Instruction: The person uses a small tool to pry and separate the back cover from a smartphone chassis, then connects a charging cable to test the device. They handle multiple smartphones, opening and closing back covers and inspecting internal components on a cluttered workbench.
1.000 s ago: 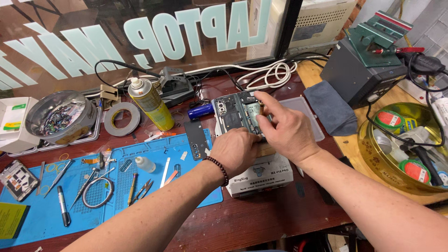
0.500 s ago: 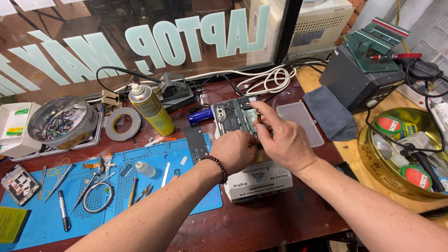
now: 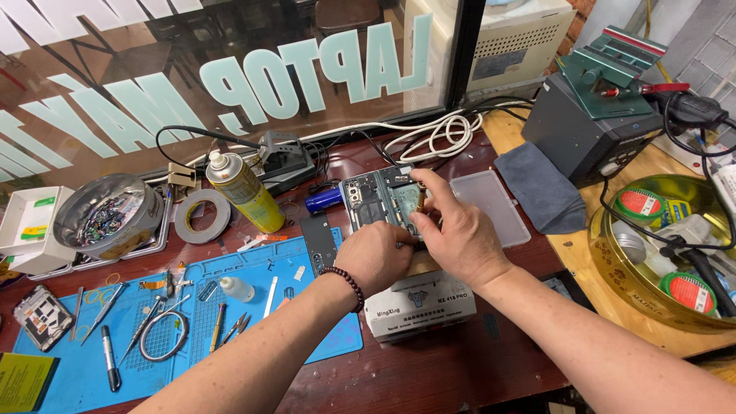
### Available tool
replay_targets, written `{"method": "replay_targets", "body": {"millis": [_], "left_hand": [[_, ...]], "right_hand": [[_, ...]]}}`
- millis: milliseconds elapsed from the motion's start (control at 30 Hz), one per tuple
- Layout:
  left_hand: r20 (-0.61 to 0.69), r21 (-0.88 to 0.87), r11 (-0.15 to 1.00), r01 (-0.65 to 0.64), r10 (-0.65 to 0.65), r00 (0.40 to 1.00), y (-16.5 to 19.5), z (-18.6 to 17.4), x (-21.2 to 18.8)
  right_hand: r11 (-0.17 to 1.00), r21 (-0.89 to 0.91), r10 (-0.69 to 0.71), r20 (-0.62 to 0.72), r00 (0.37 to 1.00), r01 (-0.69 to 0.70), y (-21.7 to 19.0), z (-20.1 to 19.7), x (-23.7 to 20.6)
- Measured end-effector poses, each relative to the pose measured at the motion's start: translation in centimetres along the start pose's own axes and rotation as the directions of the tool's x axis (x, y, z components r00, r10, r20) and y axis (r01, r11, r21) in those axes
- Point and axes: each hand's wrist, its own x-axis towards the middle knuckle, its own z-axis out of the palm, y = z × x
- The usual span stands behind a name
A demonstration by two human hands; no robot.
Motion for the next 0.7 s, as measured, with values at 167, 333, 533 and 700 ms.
{"method": "replay_targets", "body": {"millis": [167,333,533,700], "left_hand": [[-0.002,0.005,1.000,0.016,-0.016,1.000,0.3,0.3,0.3],[-0.040,-0.008,1.000,0.024,-0.024,0.999,0.6,0.2,0.3],[0.096,-0.144,0.972,0.185,-0.172,0.980,0.3,0.0,1.3],[0.017,-0.214,0.977,0.000,0.003,1.000,-1.2,0.7,3.0]], "right_hand": [[1.000,0.022,0.001,-0.002,1.000,-0.001,1.1,0.1,0.1],[0.933,0.332,0.211,-0.185,0.960,-0.141,5.5,0.3,1.3],[0.324,0.795,0.807,0.050,0.588,-0.513,12.6,0.3,7.2],[0.322,0.739,0.819,0.095,0.565,-0.592,13.4,3.1,9.6]]}}
